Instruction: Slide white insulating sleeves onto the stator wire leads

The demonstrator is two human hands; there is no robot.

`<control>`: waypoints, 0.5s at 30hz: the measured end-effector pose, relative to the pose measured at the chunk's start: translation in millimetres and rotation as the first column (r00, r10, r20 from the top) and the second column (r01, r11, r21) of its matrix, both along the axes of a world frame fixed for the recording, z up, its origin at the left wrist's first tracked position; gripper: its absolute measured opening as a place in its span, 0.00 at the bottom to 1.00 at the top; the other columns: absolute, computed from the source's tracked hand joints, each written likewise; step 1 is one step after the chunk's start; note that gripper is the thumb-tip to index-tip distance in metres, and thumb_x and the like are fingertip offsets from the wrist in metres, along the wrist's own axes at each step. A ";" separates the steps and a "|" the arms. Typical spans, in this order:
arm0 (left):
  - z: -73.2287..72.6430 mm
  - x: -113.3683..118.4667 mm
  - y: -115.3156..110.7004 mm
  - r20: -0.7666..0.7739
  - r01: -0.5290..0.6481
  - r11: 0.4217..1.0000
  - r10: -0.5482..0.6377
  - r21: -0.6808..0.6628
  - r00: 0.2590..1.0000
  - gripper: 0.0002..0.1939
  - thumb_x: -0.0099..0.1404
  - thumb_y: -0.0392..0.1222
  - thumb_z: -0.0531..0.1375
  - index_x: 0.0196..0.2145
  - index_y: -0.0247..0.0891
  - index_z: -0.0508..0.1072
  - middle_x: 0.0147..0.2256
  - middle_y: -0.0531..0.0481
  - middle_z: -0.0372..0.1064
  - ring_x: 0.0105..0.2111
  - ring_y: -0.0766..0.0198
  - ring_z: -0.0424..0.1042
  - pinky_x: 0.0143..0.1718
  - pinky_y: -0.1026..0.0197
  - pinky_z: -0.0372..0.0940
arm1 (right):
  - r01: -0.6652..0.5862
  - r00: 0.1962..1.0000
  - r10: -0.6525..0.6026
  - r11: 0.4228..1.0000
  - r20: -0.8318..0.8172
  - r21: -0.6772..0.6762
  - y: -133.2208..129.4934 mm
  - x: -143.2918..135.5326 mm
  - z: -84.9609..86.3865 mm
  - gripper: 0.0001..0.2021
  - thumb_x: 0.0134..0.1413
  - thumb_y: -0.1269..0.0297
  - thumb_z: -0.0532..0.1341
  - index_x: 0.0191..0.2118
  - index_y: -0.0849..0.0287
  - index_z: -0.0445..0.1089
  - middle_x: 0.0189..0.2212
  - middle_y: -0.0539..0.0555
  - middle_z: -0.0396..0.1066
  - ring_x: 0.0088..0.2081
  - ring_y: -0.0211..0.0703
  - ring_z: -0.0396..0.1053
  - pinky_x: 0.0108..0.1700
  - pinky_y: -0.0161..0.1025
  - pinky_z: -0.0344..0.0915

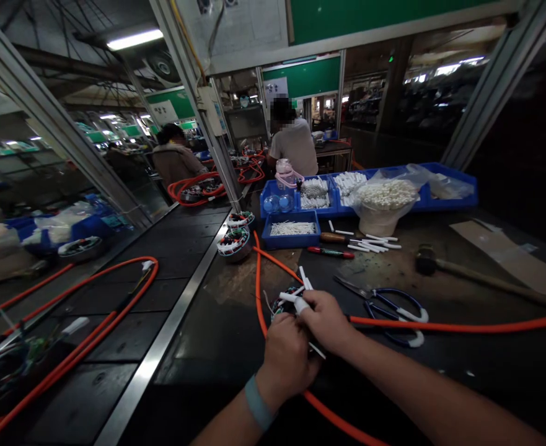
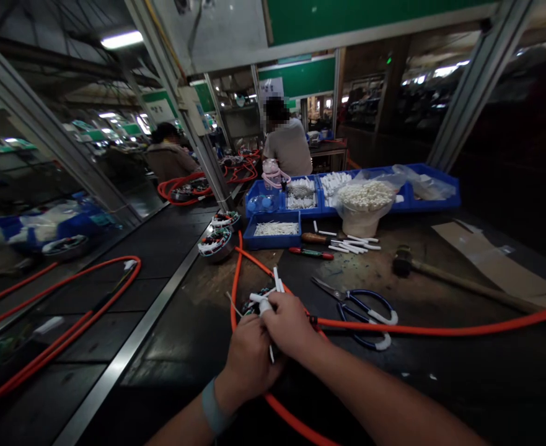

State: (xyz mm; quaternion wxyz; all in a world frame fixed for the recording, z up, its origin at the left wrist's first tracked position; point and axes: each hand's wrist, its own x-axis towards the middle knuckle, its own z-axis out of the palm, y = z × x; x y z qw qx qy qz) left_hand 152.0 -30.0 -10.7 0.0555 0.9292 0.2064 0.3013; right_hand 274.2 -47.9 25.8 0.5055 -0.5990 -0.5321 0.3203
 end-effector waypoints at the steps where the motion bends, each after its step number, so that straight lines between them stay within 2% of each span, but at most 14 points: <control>1: 3.1 -1.1 -0.8 -0.025 0.006 1.000 -0.007 -0.012 1.000 0.10 0.51 0.40 0.60 0.32 0.36 0.71 0.29 0.43 0.71 0.31 0.53 0.69 0.35 0.48 0.65 | -0.047 0.999 0.047 0.999 0.001 0.001 -2.5 2.5 2.8 0.09 0.47 0.65 0.53 0.20 0.58 0.65 0.19 0.50 0.67 0.24 0.41 0.65 0.26 0.36 0.60; 3: 13.3 -8.1 -1.3 -0.091 0.033 0.998 -0.037 -0.047 0.995 0.15 0.53 0.43 0.61 0.39 0.35 0.71 0.33 0.43 0.71 0.34 0.53 0.70 0.41 0.46 0.65 | -0.138 0.990 0.138 0.990 -0.007 0.015 -20.9 20.4 9.4 0.10 0.51 0.61 0.53 0.27 0.57 0.69 0.28 0.51 0.72 0.32 0.45 0.69 0.34 0.39 0.65; 4: 19.7 -14.0 0.0 -0.108 0.056 0.997 -0.061 -0.052 0.992 0.20 0.55 0.44 0.61 0.45 0.35 0.69 0.36 0.43 0.72 0.37 0.53 0.70 0.45 0.45 0.64 | -0.154 0.988 0.154 0.988 0.017 0.026 -35.2 37.2 12.0 0.10 0.52 0.59 0.54 0.32 0.55 0.70 0.35 0.52 0.73 0.38 0.47 0.70 0.40 0.41 0.66; 5: 26.5 -21.3 3.0 -0.110 0.086 0.995 -0.090 -0.042 0.990 0.24 0.57 0.46 0.61 0.50 0.35 0.66 0.40 0.42 0.71 0.41 0.53 0.70 0.49 0.44 0.61 | -0.139 0.989 0.138 0.990 0.045 0.037 -52.0 59.7 12.9 0.10 0.52 0.59 0.56 0.39 0.53 0.70 0.44 0.54 0.71 0.46 0.49 0.67 0.49 0.44 0.63; 6: 33.5 -29.4 7.9 -0.102 0.124 0.992 -0.125 -0.016 0.987 0.27 0.59 0.46 0.60 0.54 0.35 0.62 0.43 0.42 0.71 0.44 0.54 0.69 0.53 0.44 0.59 | -0.056 0.979 0.041 0.996 0.199 0.069 -71.0 87.6 11.1 0.13 0.53 0.58 0.56 0.44 0.52 0.68 0.50 0.55 0.67 0.52 0.51 0.63 0.54 0.48 0.59; 7: 40.4 -37.6 14.6 -0.102 0.165 0.986 -0.162 0.017 0.981 0.28 0.60 0.46 0.60 0.55 0.36 0.60 0.45 0.43 0.70 0.46 0.55 0.68 0.55 0.45 0.56 | 0.052 0.934 -0.073 0.996 0.351 0.069 -92.0 120.5 5.9 0.17 0.53 0.57 0.57 0.49 0.51 0.66 0.53 0.56 0.64 0.54 0.52 0.61 0.55 0.51 0.56; 8: 46.9 -45.2 22.8 -0.124 0.205 0.978 -0.198 0.046 0.972 0.27 0.61 0.46 0.59 0.56 0.36 0.60 0.47 0.43 0.70 0.47 0.55 0.67 0.56 0.46 0.55 | 0.159 0.854 -0.168 0.985 0.493 0.060 -114.6 157.0 -3.0 0.21 0.51 0.54 0.59 0.52 0.52 0.65 0.54 0.59 0.63 0.55 0.55 0.60 0.54 0.53 0.56; 9: 53.0 -51.6 32.2 -0.176 0.247 0.967 -0.233 0.060 0.956 0.26 0.61 0.46 0.60 0.55 0.38 0.61 0.47 0.44 0.69 0.49 0.56 0.66 0.56 0.47 0.55 | 0.228 0.762 -0.198 0.973 0.616 0.030 -138.7 195.5 -15.2 0.26 0.49 0.51 0.60 0.54 0.53 0.64 0.54 0.62 0.63 0.55 0.56 0.60 0.53 0.54 0.56; 10: 58.3 -56.3 41.9 -0.251 0.284 0.957 -0.261 0.060 0.932 0.25 0.61 0.46 0.60 0.54 0.39 0.62 0.48 0.45 0.69 0.50 0.56 0.65 0.56 0.49 0.55 | 0.286 0.668 -0.198 0.958 0.718 -0.001 -163.3 234.2 -29.8 0.29 0.48 0.47 0.60 0.54 0.56 0.64 0.53 0.66 0.63 0.54 0.57 0.61 0.52 0.54 0.56; 12: 66.2 -59.6 59.3 -0.408 0.350 0.935 -0.302 0.048 0.862 0.22 0.60 0.45 0.61 0.51 0.41 0.65 0.48 0.48 0.69 0.52 0.56 0.63 0.56 0.51 0.55 | 0.374 0.474 -0.272 0.923 0.838 0.088 -210.1 303.5 -60.7 0.35 0.35 0.34 0.61 0.41 0.61 0.74 0.41 0.73 0.69 0.45 0.63 0.67 0.43 0.58 0.58; 13: 68.5 -58.4 65.5 -0.468 0.381 0.923 -0.312 0.056 0.827 0.19 0.59 0.44 0.62 0.48 0.41 0.68 0.46 0.49 0.70 0.52 0.56 0.62 0.57 0.51 0.53 | 0.362 0.431 -0.247 0.928 0.868 0.085 -229.6 330.5 -73.4 0.36 0.31 0.30 0.60 0.35 0.61 0.76 0.37 0.74 0.70 0.42 0.65 0.68 0.41 0.59 0.58; 14: 69.5 -55.7 69.1 -0.509 0.413 0.907 -0.320 0.077 0.799 0.14 0.59 0.43 0.62 0.44 0.41 0.70 0.43 0.50 0.71 0.52 0.57 0.62 0.58 0.52 0.52 | 0.372 0.427 -0.258 0.924 0.867 0.091 -244.7 350.3 -82.1 0.35 0.34 0.29 0.57 0.31 0.60 0.76 0.36 0.74 0.70 0.41 0.64 0.69 0.40 0.59 0.57; 15: 69.3 -51.6 69.8 -0.537 0.445 0.890 -0.326 0.105 0.778 0.10 0.59 0.43 0.62 0.39 0.40 0.71 0.40 0.51 0.72 0.51 0.57 0.63 0.59 0.52 0.50 | 0.388 0.458 -0.296 0.915 0.838 0.111 -254.2 362.1 -85.7 0.34 0.36 0.29 0.55 0.29 0.59 0.76 0.35 0.75 0.70 0.38 0.62 0.70 0.39 0.58 0.58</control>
